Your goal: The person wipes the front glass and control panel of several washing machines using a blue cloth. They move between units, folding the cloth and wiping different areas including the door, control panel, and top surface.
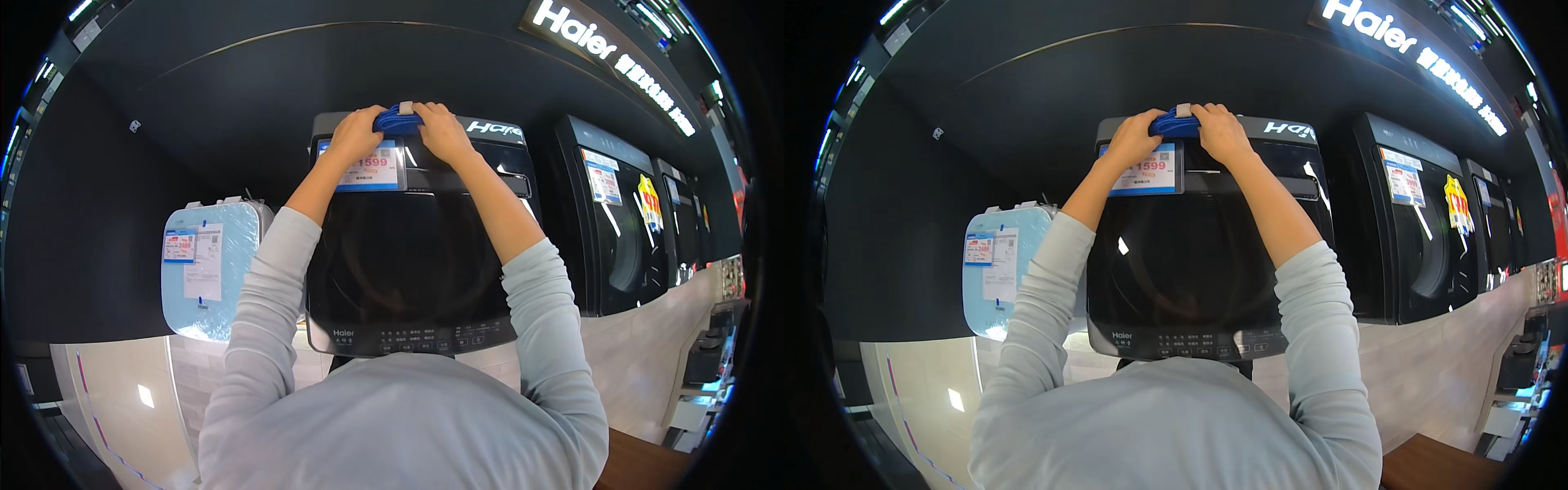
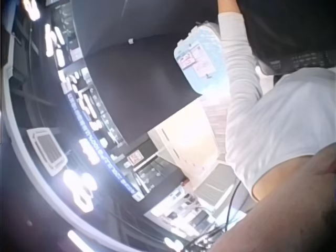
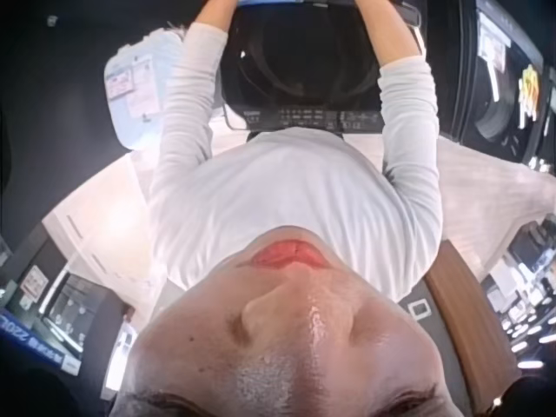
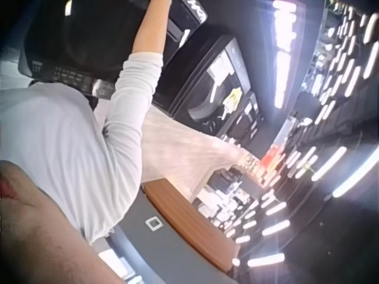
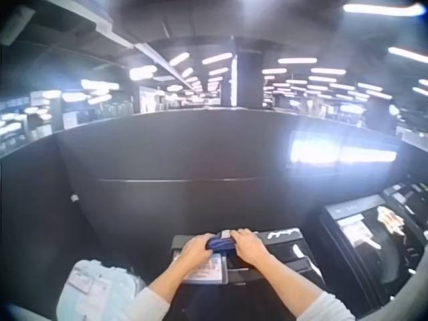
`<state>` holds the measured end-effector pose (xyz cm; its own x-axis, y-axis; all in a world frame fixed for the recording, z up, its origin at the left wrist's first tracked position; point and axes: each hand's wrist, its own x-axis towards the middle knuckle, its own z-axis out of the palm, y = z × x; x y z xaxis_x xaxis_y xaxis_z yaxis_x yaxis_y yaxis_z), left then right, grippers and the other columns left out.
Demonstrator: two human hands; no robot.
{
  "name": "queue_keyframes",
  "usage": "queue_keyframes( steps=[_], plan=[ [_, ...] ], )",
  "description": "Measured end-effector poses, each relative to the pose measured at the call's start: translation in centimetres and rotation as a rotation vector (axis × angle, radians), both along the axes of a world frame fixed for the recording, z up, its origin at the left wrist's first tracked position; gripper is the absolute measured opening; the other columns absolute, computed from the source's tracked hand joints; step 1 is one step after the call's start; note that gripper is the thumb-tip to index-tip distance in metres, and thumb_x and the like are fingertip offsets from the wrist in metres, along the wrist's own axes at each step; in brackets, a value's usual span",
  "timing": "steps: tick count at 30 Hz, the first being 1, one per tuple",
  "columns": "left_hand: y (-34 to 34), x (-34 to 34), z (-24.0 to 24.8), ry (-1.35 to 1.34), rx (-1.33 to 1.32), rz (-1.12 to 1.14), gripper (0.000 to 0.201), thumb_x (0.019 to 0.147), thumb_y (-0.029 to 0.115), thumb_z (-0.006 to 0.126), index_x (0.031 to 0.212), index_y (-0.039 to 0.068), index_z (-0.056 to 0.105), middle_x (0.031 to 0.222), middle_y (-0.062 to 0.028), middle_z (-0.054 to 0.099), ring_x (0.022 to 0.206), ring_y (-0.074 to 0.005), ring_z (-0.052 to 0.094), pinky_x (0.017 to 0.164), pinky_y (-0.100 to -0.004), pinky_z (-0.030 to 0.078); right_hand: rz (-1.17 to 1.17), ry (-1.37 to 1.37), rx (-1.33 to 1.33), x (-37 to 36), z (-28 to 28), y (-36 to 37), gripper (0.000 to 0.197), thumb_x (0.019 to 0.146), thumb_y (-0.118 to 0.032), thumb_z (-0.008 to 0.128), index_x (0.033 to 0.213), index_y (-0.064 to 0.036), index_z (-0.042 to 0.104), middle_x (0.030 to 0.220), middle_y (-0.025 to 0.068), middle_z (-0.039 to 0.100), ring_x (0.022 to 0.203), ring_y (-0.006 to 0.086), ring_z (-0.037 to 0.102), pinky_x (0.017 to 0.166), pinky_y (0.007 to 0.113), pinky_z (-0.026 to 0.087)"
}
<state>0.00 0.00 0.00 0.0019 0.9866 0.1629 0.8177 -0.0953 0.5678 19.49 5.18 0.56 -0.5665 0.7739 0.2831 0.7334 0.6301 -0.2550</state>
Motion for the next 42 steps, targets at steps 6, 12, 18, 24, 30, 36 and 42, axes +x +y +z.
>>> queue_keyframes(
  steps=[6,12,18,24,30,36,42],
  plan=[
    [-1.9,1.4,-1.2,0.083,0.25,-0.046,0.043,0.076,0.001,0.067,0.119,0.007,0.062,0.115,-0.0175,0.065,0.112,-0.0347,0.06,0.107,-0.043,0.041,0.059,0.08,0.149,1.8,-0.8,-2.3,0.037,0.081,-0.003,0.065,0.117,-0.0067,0.061,0.112,0.012,0.06,0.111,0.0295,0.056,0.096,0.041,0.048],
    [-6.7,3.1,-1.3,0.142,0.283,-0.164,0.044,0.073,-0.001,0.067,0.117,0.005,0.061,0.117,-0.017,0.064,0.116,-0.0357,0.056,0.115,-0.0457,0.032,0.07,0.075,0.16,3.6,-0.8,-7.2,0.04,0.075,-0.002,0.068,0.115,-0.0069,0.061,0.108,0.0117,0.059,0.106,0.0292,0.056,0.092,0.04,0.049],
    [-13.5,4.0,-1.6,0.147,0.353,-0.216,0.041,0.072,-0.001,0.067,0.112,0.004,0.061,0.111,-0.0154,0.065,0.111,-0.0348,0.058,0.113,-0.0461,0.035,0.125,0.071,0.159,5.8,-1.1,-14.2,0.041,0.073,-0.004,0.071,0.112,-0.0069,0.06,0.107,0.0106,0.056,0.102,0.0286,0.055,0.09,0.039,0.048],
    [-21.8,5.4,-2.3,0.103,0.343,-0.3,0.047,0.067,-0.001,0.068,0.113,0.004,0.06,0.11,-0.0175,0.062,0.112,-0.0342,0.057,0.112,-0.0475,0.035,0.167,0.107,0.097,8.2,-1.1,-22.9,0.042,0.067,-0.003,0.072,0.107,-0.0065,0.06,0.102,0.0109,0.053,0.096,0.0298,0.054,0.083,0.041,0.047],
    [-30.8,7.4,-3.1,-0.041,0.242,-0.345,0.052,0.061,-0.003,0.068,0.113,0.004,0.062,0.115,-0.0143,0.061,0.119,-0.0338,0.055,0.111,-0.0504,0.035,0.188,0.11,0.015,10.8,-1.6,-32.2,0.048,0.064,-0.003,0.071,0.11,-0.0033,0.06,0.102,0.0111,0.053,0.094,0.0288,0.053,0.081,0.038,0.045],
    [-36.9,7.9,-2.7,-0.14,0.008,-0.28,0.047,0.063,0.001,0.071,0.11,0.006,0.065,0.107,-0.0119,0.065,0.11,-0.0317,0.058,0.107,-0.046,0.037,0.218,0.049,-0.288,11.3,-2.0,-37.7,0.044,0.068,-0.009,0.069,0.11,-0.0021,0.06,0.099,0.0129,0.055,0.094,0.031,0.056,0.079,0.042,0.049],
    [-38.2,4.8,-2.0,-0.35,0.133,0.112,0.044,0.069,0.002,0.06,0.113,0.004,0.062,0.109,-0.0136,0.063,0.104,-0.0307,0.058,0.095,-0.0375,0.043,0.178,0.384,-0.542,4.2,-1.7,-39.6,0.063,0.078,-0.02,0.071,0.13,-0.0002,0.04,0.108,0.0242,0.063,0.093,0.0407,0.065,0.077,0.045,0.053]
  ],
)
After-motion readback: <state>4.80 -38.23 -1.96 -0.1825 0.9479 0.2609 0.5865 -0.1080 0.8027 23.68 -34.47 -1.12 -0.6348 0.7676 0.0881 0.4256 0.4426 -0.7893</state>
